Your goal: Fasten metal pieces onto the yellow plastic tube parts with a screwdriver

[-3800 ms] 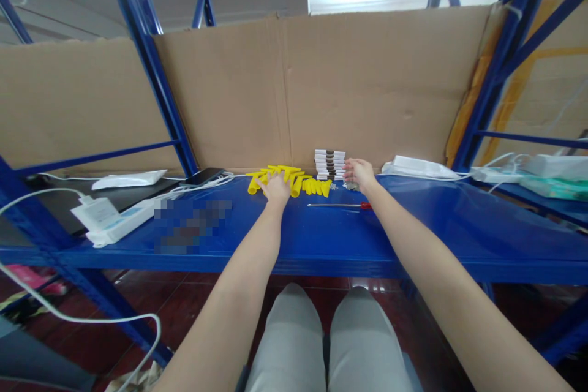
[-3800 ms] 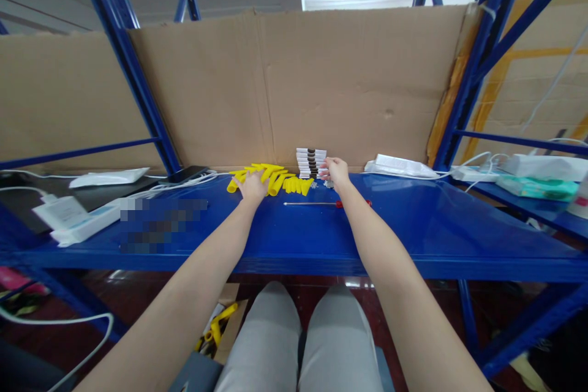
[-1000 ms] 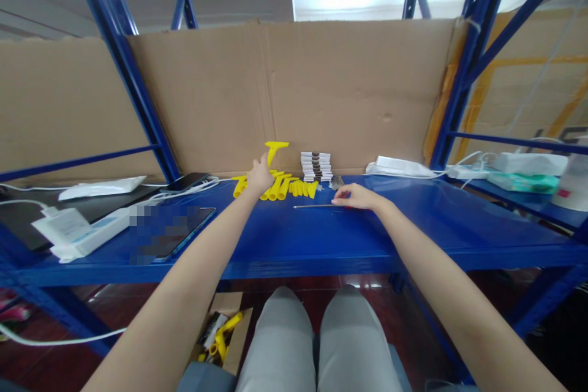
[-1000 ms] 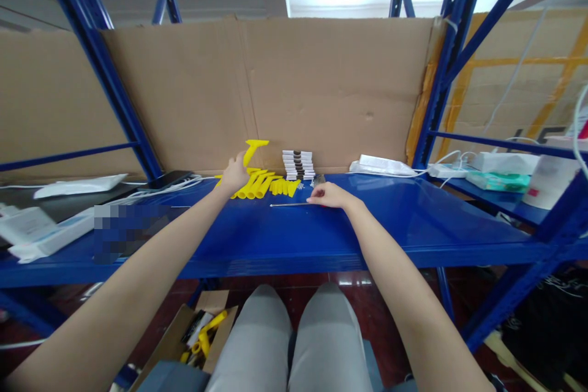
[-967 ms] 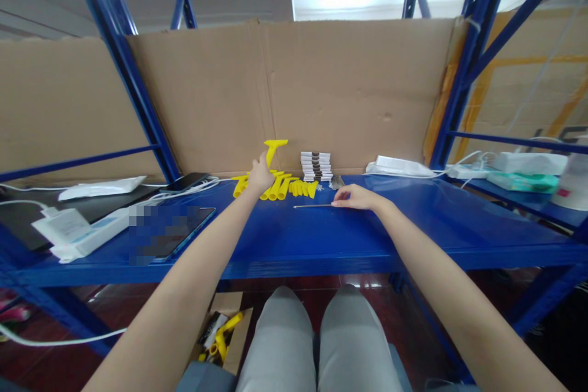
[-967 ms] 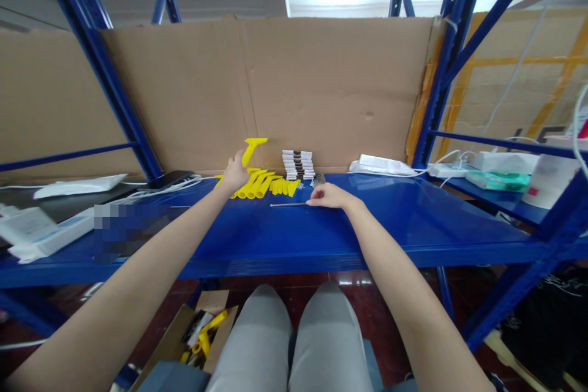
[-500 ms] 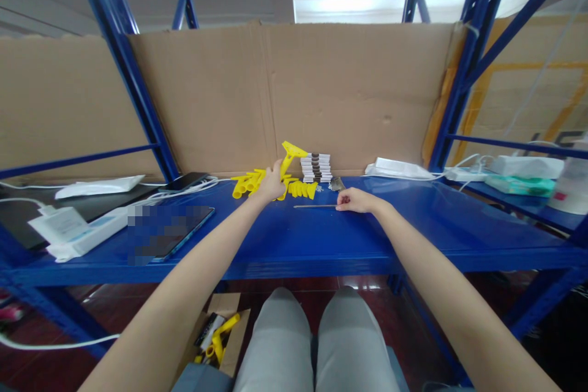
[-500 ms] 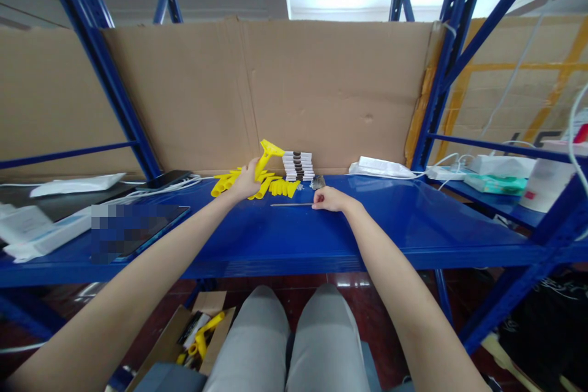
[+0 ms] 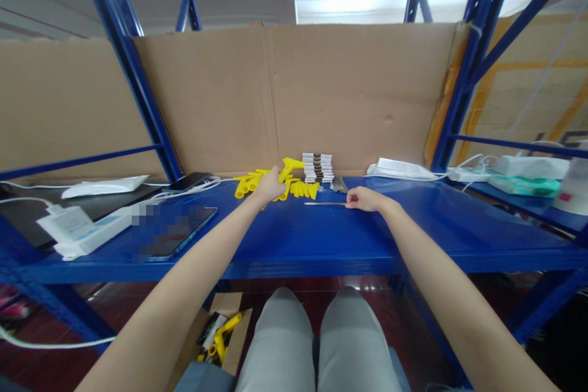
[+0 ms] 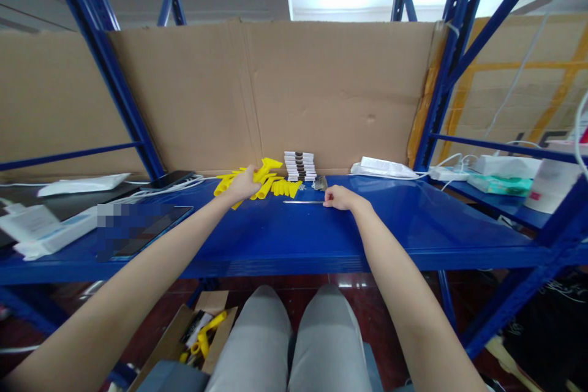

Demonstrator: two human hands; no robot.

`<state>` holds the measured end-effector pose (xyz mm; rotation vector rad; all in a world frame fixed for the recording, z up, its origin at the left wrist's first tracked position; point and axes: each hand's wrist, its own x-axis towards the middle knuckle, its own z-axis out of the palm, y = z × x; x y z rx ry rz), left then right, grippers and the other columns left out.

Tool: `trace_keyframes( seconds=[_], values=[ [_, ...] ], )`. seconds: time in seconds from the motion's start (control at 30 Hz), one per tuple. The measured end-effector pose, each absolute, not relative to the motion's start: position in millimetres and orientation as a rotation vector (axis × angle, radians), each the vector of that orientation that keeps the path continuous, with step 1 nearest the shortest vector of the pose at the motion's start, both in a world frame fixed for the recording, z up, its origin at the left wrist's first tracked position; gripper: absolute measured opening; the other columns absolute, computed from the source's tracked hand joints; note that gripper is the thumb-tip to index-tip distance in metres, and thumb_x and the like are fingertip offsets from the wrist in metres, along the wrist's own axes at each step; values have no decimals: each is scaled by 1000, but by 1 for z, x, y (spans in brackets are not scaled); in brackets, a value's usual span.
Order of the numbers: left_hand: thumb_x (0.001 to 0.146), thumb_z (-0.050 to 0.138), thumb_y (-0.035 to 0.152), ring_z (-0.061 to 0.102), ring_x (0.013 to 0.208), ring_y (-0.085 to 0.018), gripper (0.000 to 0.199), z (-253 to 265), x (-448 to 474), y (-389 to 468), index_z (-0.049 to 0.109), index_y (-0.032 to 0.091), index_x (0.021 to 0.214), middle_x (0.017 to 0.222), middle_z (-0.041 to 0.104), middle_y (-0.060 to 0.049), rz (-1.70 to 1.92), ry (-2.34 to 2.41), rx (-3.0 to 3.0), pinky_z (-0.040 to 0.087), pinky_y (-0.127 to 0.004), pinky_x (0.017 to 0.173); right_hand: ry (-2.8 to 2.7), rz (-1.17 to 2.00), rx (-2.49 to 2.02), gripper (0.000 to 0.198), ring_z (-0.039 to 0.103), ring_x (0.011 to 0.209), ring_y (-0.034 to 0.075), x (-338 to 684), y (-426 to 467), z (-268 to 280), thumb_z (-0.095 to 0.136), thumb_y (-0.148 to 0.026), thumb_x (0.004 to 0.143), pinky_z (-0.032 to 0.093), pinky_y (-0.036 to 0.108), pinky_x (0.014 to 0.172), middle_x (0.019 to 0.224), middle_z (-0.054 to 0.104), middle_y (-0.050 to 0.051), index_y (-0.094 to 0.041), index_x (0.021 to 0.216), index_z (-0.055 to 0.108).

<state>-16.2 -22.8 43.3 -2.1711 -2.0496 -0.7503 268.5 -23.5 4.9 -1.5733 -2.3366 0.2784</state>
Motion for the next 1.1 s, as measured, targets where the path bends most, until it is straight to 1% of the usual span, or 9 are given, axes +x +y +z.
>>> trace_keyframes(
  seconds=[0.17, 0.23, 0.3, 0.4, 0.5, 0.6, 0.77, 0.97, 1.1],
  values=[
    [91, 45, 33, 70, 66, -21, 50, 44, -18, -30, 38, 15, 137, 97, 73, -11, -609, -2100, -2290, 50, -28, 61, -2332, 230, -1685, 7, 60, 68, 15, 276, -28, 10, 63, -16, 79, 42, 23, 63, 75, 69, 4, -16, 73, 66],
    [93, 41, 37, 69, 60, -20, 50, 43, -19, -34, 38, 15, 138, 97, 73, -11, -540, -2091, -2324, 49, -28, 58, -2312, 192, -1733, 7, 60, 69, 14, 280, -29, 12, 62, -15, 80, 41, 22, 62, 77, 69, 5, -15, 74, 66],
    [93, 41, 38, 69, 64, -20, 49, 42, -20, -38, 42, 16, 136, 102, 72, -12, -486, -2062, -2348, 50, -28, 61, -2276, 140, -1780, 8, 60, 70, 14, 283, -30, 13, 59, -15, 83, 41, 21, 62, 81, 70, 5, -15, 77, 66],
    [91, 44, 40, 71, 77, -23, 48, 40, -21, -45, 47, 17, 133, 107, 72, -12, -378, -2012, -2391, 52, -31, 73, -2217, 72, -1864, 10, 62, 74, 14, 288, -29, 14, 56, -15, 86, 42, 21, 63, 87, 71, 7, -14, 85, 66],
    [89, 47, 37, 69, 95, -27, 47, 38, -20, -51, 52, 16, 131, 112, 70, -13, -257, -1952, -2438, 50, -35, 84, -2149, -3, -1992, 14, 65, 84, 18, 293, -25, 13, 55, -16, 88, 44, 22, 69, 95, 72, 11, -13, 94, 67],
    [86, 51, 33, 64, 109, -30, 45, 35, -17, -55, 56, 16, 127, 121, 67, -13, -204, -1877, -2456, 49, -37, 90, -2059, -56, -2134, 24, 66, 99, 23, 296, -22, 11, 51, -18, 91, 47, 27, 79, 106, 70, 17, -9, 107, 66],
    [82, 54, 32, 62, 109, -30, 42, 28, -12, -50, 61, 17, 120, 122, 66, -13, -157, -1784, -2521, 48, -38, 91, -1842, -73, -2294, 37, 59, 119, 29, 297, -25, 10, 45, -19, 93, 48, 35, 92, 122, 63, 24, -7, 125, 58],
    [81, 55, 29, 60, 114, -25, 40, 17, -6, -38, 63, 19, 119, 123, 66, -8, -156, -1660, -2613, 46, -32, 95, -1772, -18, -2369, 43, 51, 128, 30, 291, -29, 9, 43, -15, 91, 45, 40, 101, 130, 57, 25, -5, 131, 54],
    [82, 54, 30, 59, 114, -25, 35, 12, -1, -35, 65, 18, 113, 121, 67, -8, -219, -1633, -2626, 45, -32, 97, -1758, -27, -2387, 47, 49, 130, 29, 290, -26, 7, 43, -12, 89, 44, 41, 102, 131, 57, 25, -4, 134, 51]
  ],
)
